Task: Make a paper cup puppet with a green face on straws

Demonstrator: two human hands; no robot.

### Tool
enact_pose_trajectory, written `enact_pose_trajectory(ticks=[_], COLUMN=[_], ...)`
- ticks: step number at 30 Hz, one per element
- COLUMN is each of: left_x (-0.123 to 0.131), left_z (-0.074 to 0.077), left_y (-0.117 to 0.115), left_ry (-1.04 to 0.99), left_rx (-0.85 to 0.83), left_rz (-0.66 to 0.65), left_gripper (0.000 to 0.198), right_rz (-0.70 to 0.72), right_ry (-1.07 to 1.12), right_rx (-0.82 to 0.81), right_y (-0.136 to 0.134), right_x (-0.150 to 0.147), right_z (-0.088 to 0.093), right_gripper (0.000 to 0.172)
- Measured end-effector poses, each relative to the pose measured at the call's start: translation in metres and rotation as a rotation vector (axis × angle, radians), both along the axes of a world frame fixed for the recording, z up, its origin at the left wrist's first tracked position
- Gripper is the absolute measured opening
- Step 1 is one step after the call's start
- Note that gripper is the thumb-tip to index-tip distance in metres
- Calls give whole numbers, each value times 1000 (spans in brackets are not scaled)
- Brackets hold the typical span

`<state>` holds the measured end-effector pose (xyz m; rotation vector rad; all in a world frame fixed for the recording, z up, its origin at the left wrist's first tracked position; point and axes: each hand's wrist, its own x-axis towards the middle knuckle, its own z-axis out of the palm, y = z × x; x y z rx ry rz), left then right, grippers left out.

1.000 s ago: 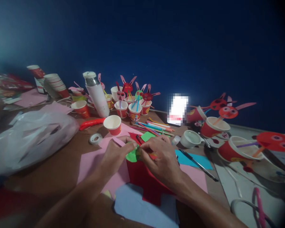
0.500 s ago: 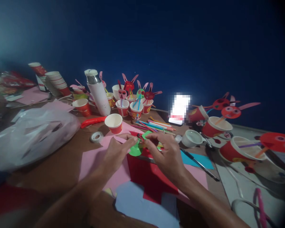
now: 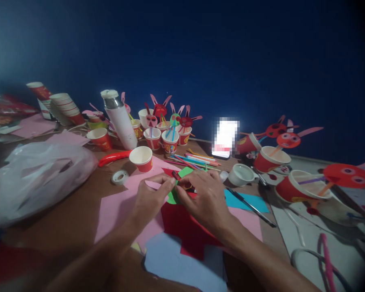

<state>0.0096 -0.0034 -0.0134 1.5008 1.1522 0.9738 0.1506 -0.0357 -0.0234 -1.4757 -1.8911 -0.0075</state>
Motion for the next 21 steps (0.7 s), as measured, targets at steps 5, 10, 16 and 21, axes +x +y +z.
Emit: enact_pose_trajectory(ticks=[5,10,16,21], left_x=[0,1,4,3], left_z=[-4,-10,-16,-13], left_y=[-1,-3,-6,-2], left_ry=[56,76,97,117], left_rx=[136,253,307,238], left_rz=[-20,-38,-69,7], left_gripper=[18,17,19,19], right_rz=[-12,-46,-96,-73], right_ry=[-10,-70,-154,-122], right_rx=[-12,23,72,60], right_y=[-1,0,3,1], right_x=[0,-1,-1,1], right_z=[0,-2,-6,-3], right_gripper=[12,10,11,12])
